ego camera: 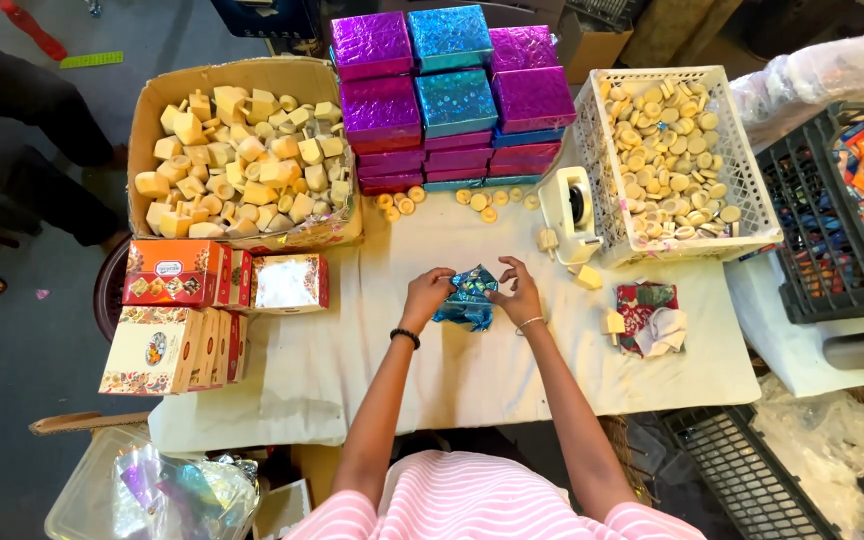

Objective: Wrapping gift boxes in decorative foil and packaging them.

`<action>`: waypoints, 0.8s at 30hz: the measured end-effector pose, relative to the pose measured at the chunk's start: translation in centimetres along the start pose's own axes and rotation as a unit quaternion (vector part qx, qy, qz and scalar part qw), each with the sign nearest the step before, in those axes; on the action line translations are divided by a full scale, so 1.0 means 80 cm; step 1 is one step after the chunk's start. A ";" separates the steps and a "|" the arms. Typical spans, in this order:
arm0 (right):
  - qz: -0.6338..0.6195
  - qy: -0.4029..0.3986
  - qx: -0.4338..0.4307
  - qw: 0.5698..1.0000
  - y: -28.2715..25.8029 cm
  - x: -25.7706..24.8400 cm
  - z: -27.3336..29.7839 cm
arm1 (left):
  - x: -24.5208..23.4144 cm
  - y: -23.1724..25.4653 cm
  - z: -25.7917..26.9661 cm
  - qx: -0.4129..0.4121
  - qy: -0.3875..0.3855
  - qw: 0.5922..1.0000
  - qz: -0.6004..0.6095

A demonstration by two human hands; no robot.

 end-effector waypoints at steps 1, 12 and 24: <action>-0.001 0.001 -0.001 1.000 -0.013 -0.005 -0.001 | -0.003 0.016 0.002 0.001 0.000 1.000 -0.001; 0.060 -0.056 0.002 0.997 -0.006 0.010 -0.010 | -0.001 0.060 0.018 -0.139 0.029 0.990 -0.023; -0.007 -0.056 0.099 0.993 -0.036 -0.001 0.001 | 0.004 0.039 0.029 -0.065 0.055 0.994 0.072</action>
Point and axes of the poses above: each hand's wrist, its own z-axis away from the middle knuckle, its own x-axis out of the palm, y = z × x, the point moved 8 cm from there along -z, towards the middle knuckle, and after that the axes turned 7 degrees about -y, right-handed, at the moved point
